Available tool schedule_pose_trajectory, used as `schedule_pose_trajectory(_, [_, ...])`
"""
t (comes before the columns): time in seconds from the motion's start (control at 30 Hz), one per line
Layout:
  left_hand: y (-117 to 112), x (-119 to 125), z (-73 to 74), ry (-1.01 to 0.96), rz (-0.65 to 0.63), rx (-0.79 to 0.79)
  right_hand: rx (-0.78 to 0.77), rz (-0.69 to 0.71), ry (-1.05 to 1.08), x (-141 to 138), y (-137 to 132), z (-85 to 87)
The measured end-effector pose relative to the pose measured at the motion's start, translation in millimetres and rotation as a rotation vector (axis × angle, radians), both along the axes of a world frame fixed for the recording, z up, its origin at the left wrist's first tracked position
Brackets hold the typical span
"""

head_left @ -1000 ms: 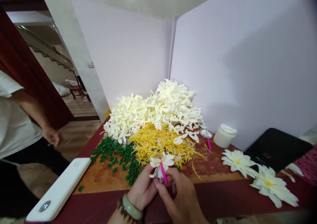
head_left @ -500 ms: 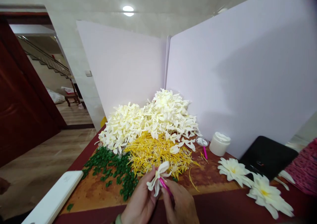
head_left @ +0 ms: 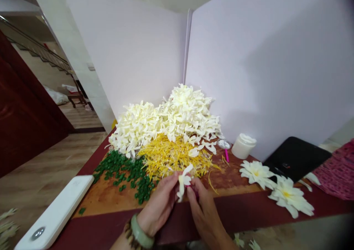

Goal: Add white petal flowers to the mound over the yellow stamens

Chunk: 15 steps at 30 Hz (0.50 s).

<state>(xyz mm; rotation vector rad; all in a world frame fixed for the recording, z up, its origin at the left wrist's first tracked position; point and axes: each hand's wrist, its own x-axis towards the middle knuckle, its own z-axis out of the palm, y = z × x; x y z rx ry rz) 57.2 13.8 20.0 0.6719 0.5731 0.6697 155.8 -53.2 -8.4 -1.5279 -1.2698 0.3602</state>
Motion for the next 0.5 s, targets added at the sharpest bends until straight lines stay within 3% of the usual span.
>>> schedule_pose_trajectory(0.27, [40, 2, 14.0, 0.336, -0.029, 0.067, 0.043, -0.147, 0.108, 58, 1, -18.8])
schedule_pose_trajectory(0.4, [67, 27, 26.0, 0.406, -0.138, 0.206, 0.073, -0.236, 0.182, 72, -6, -31.7])
schedule_pose_trajectory(0.5, [90, 61, 29.1, 0.384, -0.108, 0.271, 0.091, -0.265, 0.211, 74, -9, -37.5])
